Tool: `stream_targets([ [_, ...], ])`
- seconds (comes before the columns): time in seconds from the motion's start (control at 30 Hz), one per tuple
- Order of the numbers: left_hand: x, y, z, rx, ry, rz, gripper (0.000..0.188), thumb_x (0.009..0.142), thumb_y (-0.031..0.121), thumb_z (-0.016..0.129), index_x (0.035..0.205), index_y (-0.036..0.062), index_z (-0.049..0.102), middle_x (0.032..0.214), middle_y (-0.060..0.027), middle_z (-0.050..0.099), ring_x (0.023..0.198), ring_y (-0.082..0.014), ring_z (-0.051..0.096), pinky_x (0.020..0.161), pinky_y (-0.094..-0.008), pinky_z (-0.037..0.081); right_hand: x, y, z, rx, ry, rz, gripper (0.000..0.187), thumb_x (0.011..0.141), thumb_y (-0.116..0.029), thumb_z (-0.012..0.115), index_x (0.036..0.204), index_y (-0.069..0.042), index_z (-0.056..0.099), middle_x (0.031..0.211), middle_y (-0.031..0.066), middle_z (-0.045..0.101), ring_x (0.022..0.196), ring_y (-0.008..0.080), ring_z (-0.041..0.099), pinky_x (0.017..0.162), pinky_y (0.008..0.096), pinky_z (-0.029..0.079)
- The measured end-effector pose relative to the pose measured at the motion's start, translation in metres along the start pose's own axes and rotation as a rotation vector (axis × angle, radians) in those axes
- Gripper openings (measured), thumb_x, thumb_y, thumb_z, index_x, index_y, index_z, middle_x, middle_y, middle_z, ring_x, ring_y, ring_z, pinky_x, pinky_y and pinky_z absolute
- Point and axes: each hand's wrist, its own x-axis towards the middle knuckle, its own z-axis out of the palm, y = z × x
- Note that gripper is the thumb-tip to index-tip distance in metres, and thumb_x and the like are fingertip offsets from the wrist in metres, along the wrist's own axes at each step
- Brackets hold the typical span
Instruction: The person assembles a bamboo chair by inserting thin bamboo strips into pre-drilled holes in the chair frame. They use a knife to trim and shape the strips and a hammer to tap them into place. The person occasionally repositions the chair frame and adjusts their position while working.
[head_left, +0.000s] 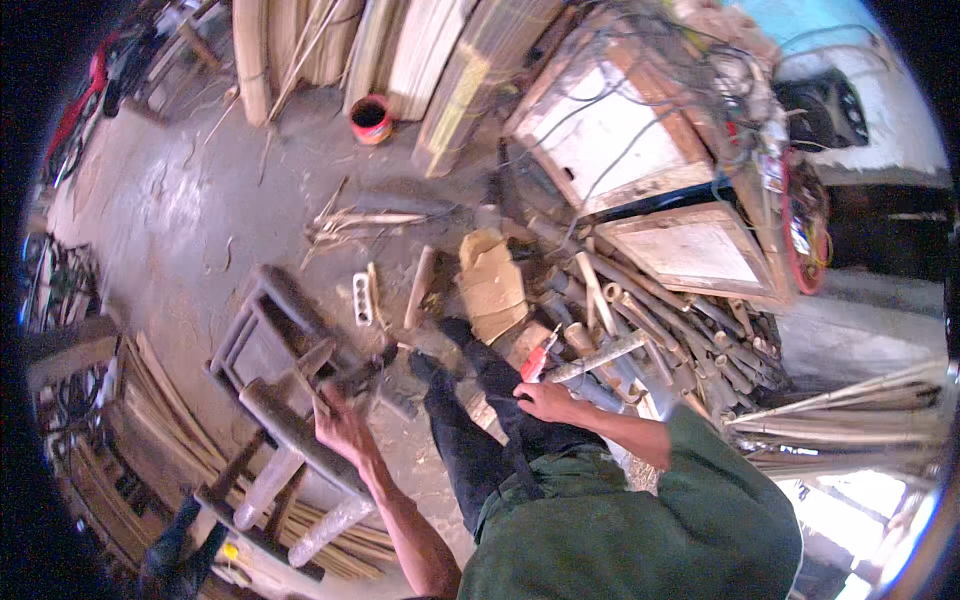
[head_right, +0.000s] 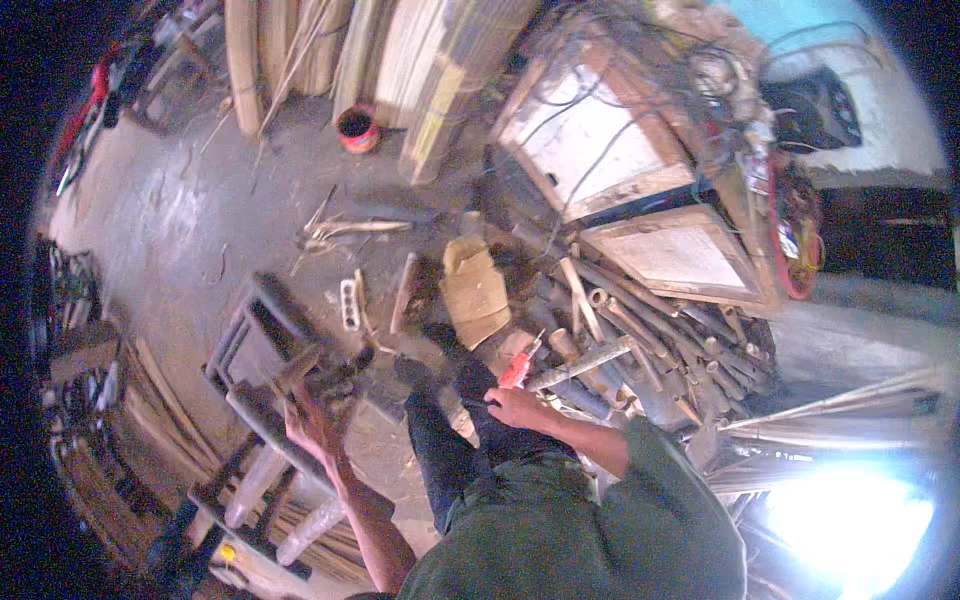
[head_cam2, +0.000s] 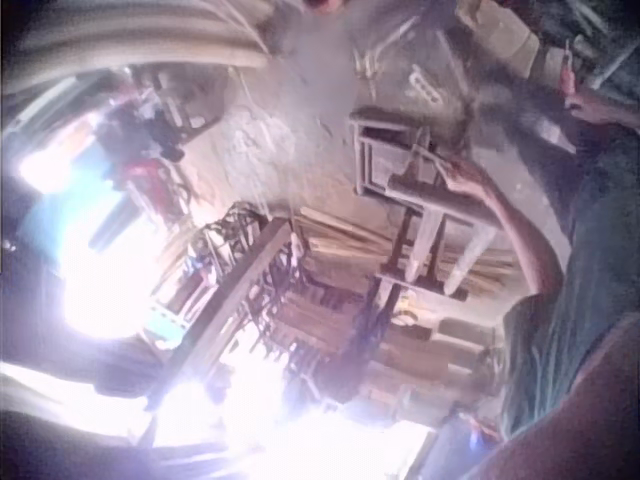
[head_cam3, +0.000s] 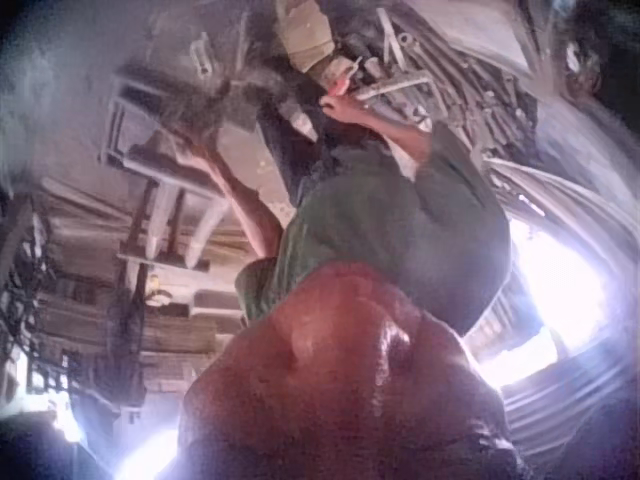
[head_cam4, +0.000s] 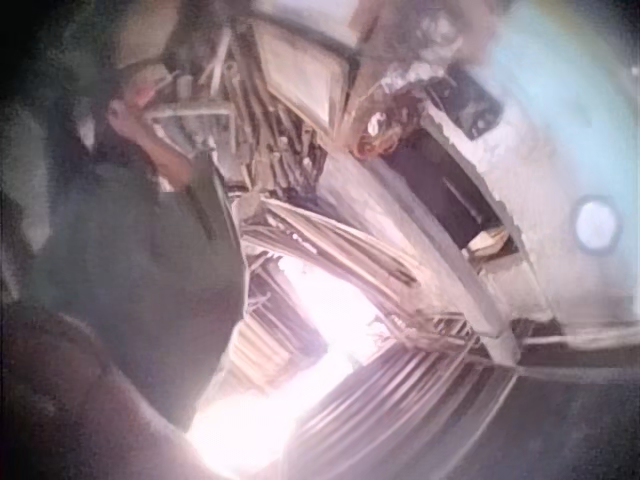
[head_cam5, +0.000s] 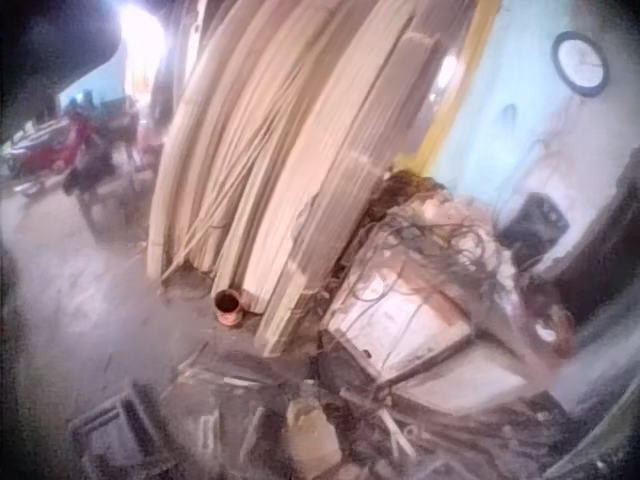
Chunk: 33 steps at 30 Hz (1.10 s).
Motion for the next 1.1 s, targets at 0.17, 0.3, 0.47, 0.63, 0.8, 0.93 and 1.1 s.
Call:
stream_targets([
  [0.17,0.074,-0.045,0.053,0.048,0.068,0.201,0.025,0.093,0.023,0.059,0.095,-0.0013,0.064,0.063,-0.0083,0.055,0.059,-0.0093,0.043,0.052,-0.0302,0.039,-0.001,-0.009,0.021,-0.001,-0.058,0.049,0.035,0.087,-0.035,0.056,0.113,-0.011,0.058,0.088,0.0216,0.065,0.082,0.0400,0.063,0.074,0.0492,0.051],
  [0.3,0.149,-0.116,0.105,0.203,0.043,0.286,0.025,0.090,0.021,0.059,0.080,-0.0017,0.058,0.058,-0.0205,0.050,0.048,-0.0275,0.046,0.050,-0.0372,0.040,0.045,0.001,0.050,-0.029,-0.133,0.182,0.033,0.085,-0.030,0.061,0.112,-0.011,0.056,0.086,0.0216,0.064,0.083,0.0386,0.063,0.071,0.0488,0.050],
  [0.47,0.221,-0.182,0.168,0.400,0.030,0.281,0.026,0.090,0.022,0.058,0.077,-0.0010,0.057,0.063,-0.0232,0.056,0.053,-0.0388,0.053,0.051,-0.0429,0.040,0.150,0.018,0.071,-0.161,0.188,-0.079,0.045,0.081,-0.028,0.064,0.122,-0.011,0.052,0.127,0.0197,0.046,0.117,0.0379,0.044,0.095,0.0481,0.038],
  [0.63,0.284,-0.244,0.234,0.730,0.179,0.357,0.030,0.083,0.030,0.062,0.090,0.0013,0.065,0.082,-0.0225,0.065,0.078,-0.0398,0.063,0.071,-0.0475,0.049,0.223,0.024,0.056,-0.100,0.167,-0.176,0.052,0.078,-0.026,0.066,0.126,-0.013,0.052,0.131,0.0175,0.043,0.123,0.0373,0.040,0.098,0.0501,0.034],
  [0.8,0.328,-0.260,0.273,0.795,-0.069,0.102,0.029,0.078,0.027,0.062,0.091,0.0017,0.067,0.095,-0.0240,0.065,0.089,-0.0391,0.063,0.079,-0.0469,0.050,0.280,0.029,0.043,-0.069,0.211,-0.256,0.046,0.075,-0.025,0.067,0.119,-0.015,0.059,0.130,0.0146,0.046,0.120,0.0359,0.043,0.098,0.0484,0.036],
  [0.93,0.369,-0.310,0.286,0.842,-0.209,0.452,0.034,0.076,0.028,0.063,0.089,-0.0028,0.067,0.092,-0.0250,0.064,0.086,-0.0391,0.063,0.079,-0.0460,0.049,0.323,0.043,0.042,-0.030,0.335,-0.376,0.042,0.074,-0.027,0.069,0.114,-0.017,0.062,0.128,0.0113,0.048,0.120,0.0332,0.044,0.096,0.0461,0.038],
  [1.1,0.386,-0.317,0.297,0.720,-0.196,0.425,0.041,0.082,0.036,0.063,0.078,-0.0050,0.065,0.076,-0.0272,0.062,0.073,-0.0421,0.061,0.064,-0.0469,0.046,0.364,0.064,0.051,-0.034,0.501,-0.501,0.042,0.075,-0.032,0.068,0.114,-0.020,0.061,0.127,0.0071,0.050,0.119,0.0300,0.045,0.093,0.0452,0.040],
])
